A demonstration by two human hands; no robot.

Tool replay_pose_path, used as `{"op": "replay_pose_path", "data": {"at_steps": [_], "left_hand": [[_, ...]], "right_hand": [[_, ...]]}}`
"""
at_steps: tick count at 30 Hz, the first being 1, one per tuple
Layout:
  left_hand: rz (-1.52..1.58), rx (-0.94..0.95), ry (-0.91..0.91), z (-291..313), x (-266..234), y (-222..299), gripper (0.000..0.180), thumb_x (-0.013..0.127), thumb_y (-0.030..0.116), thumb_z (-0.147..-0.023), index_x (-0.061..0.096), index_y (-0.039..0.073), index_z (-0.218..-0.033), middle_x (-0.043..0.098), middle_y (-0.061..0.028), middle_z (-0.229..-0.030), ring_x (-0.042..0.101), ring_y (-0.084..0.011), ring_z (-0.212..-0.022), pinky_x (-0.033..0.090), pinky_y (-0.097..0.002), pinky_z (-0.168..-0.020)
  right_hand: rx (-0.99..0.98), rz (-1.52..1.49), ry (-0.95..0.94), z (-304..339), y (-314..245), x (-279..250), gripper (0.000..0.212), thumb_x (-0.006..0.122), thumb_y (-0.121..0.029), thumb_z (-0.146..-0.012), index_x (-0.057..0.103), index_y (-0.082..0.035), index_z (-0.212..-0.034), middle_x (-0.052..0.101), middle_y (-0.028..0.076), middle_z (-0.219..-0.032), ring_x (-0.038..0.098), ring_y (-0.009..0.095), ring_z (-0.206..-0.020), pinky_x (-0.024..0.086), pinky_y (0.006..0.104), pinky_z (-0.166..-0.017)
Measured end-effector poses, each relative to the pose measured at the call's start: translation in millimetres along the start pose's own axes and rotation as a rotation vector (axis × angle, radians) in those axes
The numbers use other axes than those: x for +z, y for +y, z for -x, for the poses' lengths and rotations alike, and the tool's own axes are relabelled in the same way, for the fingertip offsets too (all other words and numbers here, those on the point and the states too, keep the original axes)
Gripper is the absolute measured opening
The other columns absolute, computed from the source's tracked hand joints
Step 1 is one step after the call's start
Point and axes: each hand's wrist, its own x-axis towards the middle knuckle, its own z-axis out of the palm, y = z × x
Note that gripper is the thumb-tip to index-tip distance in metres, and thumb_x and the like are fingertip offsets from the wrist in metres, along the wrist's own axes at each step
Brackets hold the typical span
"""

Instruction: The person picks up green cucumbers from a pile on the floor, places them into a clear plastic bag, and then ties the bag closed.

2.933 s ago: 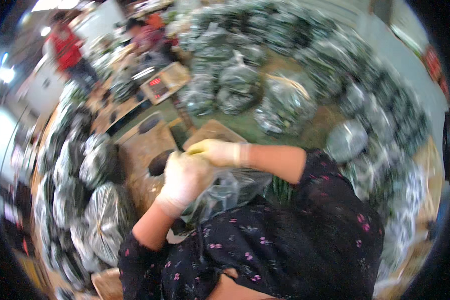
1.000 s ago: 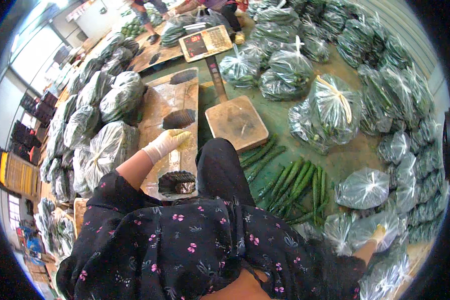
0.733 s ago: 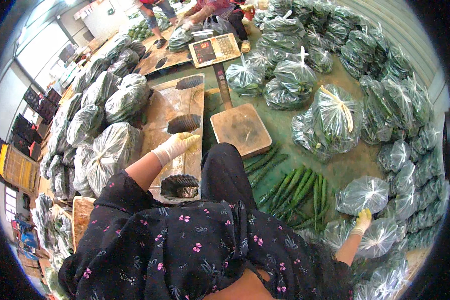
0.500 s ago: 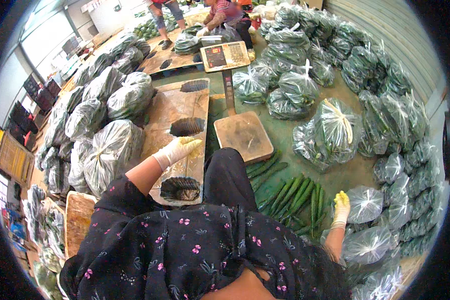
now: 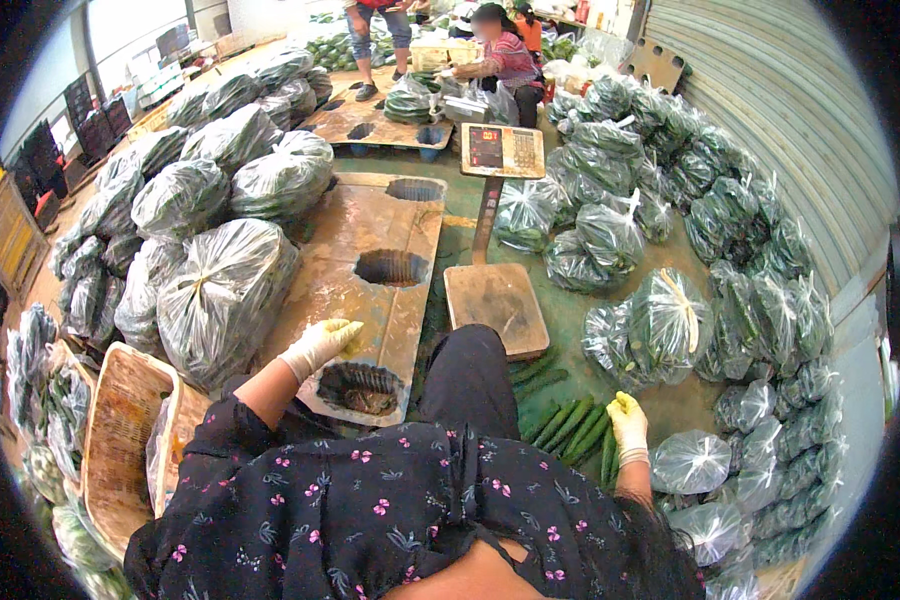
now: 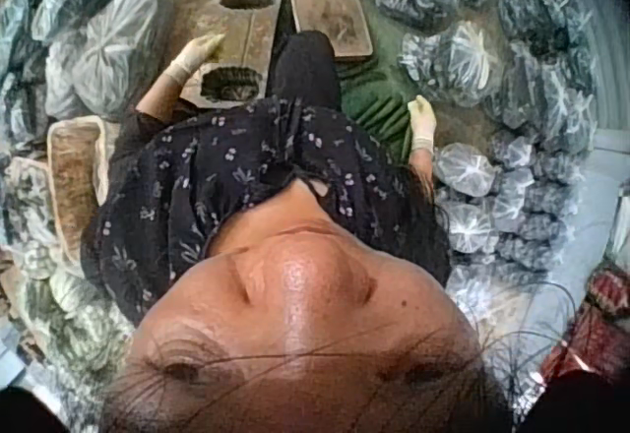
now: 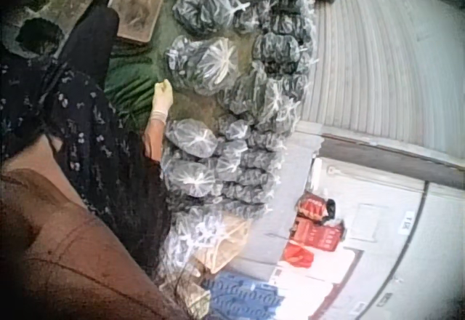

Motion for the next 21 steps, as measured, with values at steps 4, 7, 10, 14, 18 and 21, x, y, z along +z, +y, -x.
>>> {"op": "replay_pose_path", "data": {"at_steps": [4, 7, 10, 14, 18, 21], "left_hand": [[0.196, -0.008, -0.006, 13.5, -0.5, -13.6, 0.034, 0.056, 0.036, -0.087, 0.061, 0.003, -0.084, 0.059, -0.0035, -0.071, 0.053, -0.012, -0.06, 0.046, -0.0268, -0.059], [0.145, 0.032, -0.001, 20.3, -4.0, -26.8, 0.033, 0.056, 0.035, -0.087, 0.061, 0.003, -0.081, 0.058, -0.0023, -0.068, 0.052, -0.0111, -0.058, 0.045, -0.0262, -0.058], [0.124, 0.075, 0.026, 28.7, 1.4, -28.4, 0.033, 0.056, 0.034, -0.088, 0.062, 0.002, -0.081, 0.059, -0.0023, -0.068, 0.053, -0.0113, -0.059, 0.045, -0.0262, -0.058], [0.101, 0.032, -0.02, 34.0, 5.6, -36.3, 0.038, 0.053, 0.038, -0.089, 0.061, 0.002, -0.084, 0.06, -0.0035, -0.072, 0.055, -0.0122, -0.065, 0.046, -0.0261, -0.062], [0.13, -0.003, 0.014, 35.9, 5.3, -49.0, 0.037, 0.053, 0.037, -0.089, 0.062, 0.001, -0.085, 0.061, -0.0036, -0.073, 0.056, -0.0122, -0.066, 0.047, -0.0262, -0.063], [0.125, 0.021, 0.014, 35.3, 5.8, -50.5, 0.037, 0.053, 0.036, -0.089, 0.062, 0.001, -0.086, 0.061, -0.0038, -0.073, 0.055, -0.0122, -0.066, 0.047, -0.026, -0.064]], "right_hand": [[0.016, 0.16, -0.043, 9.1, -37.2, 10.6, 0.046, 0.066, -0.007, -0.075, 0.052, 0.001, -0.118, 0.061, 0.01, -0.104, 0.058, 0.015, -0.092, 0.045, 0.0261, -0.084], [-0.014, 0.2, -0.074, 10.9, -51.4, 23.1, 0.047, 0.065, -0.011, -0.075, 0.052, 0.001, -0.118, 0.061, 0.013, -0.108, 0.059, 0.019, -0.097, 0.044, 0.028, -0.087], [-0.033, 0.286, -0.089, 9.5, -50.6, 25.1, 0.047, 0.064, -0.015, -0.075, 0.052, 0.001, -0.118, 0.06, 0.015, -0.111, 0.059, 0.022, -0.1, 0.044, 0.0298, -0.089], [-0.04, 0.384, -0.079, 3.3, -30.0, 23.5, 0.049, 0.066, -0.023, -0.073, 0.055, 0.0, -0.115, 0.062, 0.015, -0.108, 0.06, 0.023, -0.1, 0.044, 0.0311, -0.089], [0.003, 0.525, -0.096, 12.9, -40.0, 34.1, 0.05, 0.067, -0.025, -0.072, 0.055, -0.001, -0.115, 0.062, 0.014, -0.108, 0.059, 0.023, -0.099, 0.044, 0.0315, -0.089], [0.081, 0.479, -0.151, 18.0, -36.1, 43.1, 0.056, 0.07, -0.025, -0.071, 0.052, 0.0, -0.119, 0.06, 0.015, -0.112, 0.059, 0.023, -0.101, 0.044, 0.0308, -0.089]]}}
